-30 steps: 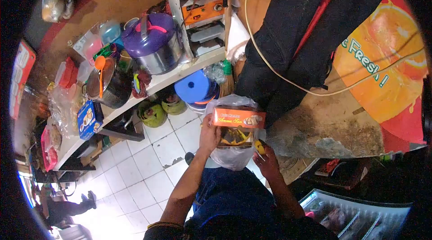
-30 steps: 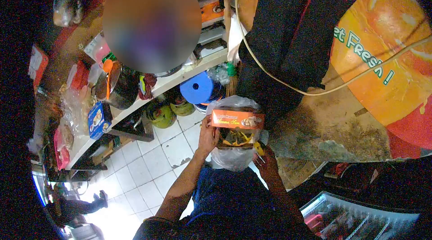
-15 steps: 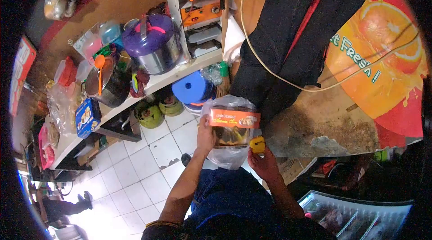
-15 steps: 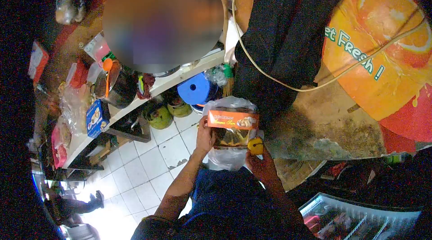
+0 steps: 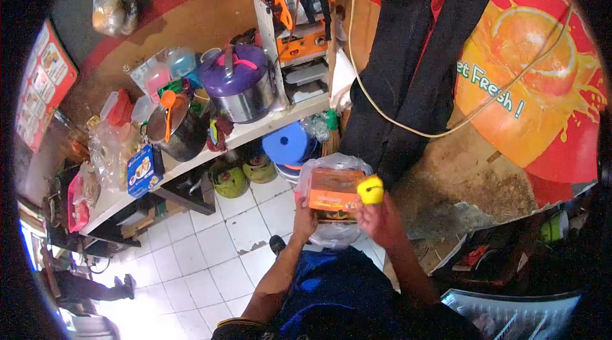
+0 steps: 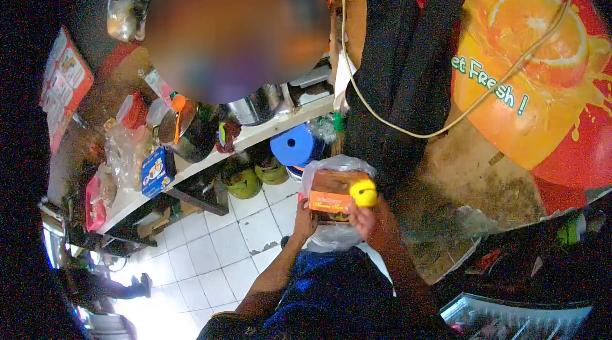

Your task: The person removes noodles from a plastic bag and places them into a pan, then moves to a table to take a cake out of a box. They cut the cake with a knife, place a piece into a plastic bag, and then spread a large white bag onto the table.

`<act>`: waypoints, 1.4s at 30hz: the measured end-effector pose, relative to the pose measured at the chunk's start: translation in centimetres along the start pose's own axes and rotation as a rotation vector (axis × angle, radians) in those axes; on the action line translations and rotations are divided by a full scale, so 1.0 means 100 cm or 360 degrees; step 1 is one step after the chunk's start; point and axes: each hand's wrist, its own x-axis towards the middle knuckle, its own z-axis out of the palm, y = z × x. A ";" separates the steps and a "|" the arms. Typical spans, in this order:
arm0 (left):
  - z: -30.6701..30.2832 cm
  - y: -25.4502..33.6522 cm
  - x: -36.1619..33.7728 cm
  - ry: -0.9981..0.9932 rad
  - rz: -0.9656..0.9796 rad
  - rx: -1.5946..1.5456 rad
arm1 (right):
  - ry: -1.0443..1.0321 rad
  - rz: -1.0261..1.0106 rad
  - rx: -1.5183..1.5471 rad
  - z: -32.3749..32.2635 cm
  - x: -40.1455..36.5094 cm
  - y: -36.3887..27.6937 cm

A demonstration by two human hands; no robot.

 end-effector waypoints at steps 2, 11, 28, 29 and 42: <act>0.005 -0.003 -0.015 0.0018 0.0028 0.0014 | -0.0211 0.0117 0.0206 -0.012 0.005 -0.018; -0.031 0.048 -0.038 -0.0877 -0.0763 0.0389 | -0.0003 -0.0040 0.0489 -0.030 -0.007 -0.031; 0.070 0.106 -0.025 -0.1471 -0.0366 0.0067 | 0.0400 -0.0301 0.0279 -0.064 -0.066 -0.029; 0.072 0.108 -0.025 -0.1558 -0.0139 0.0148 | 0.0416 -0.0329 0.0302 -0.067 -0.070 -0.028; 0.050 0.111 -0.033 -0.1085 0.0509 0.0122 | 0.0458 -0.0479 0.0406 -0.074 -0.091 -0.021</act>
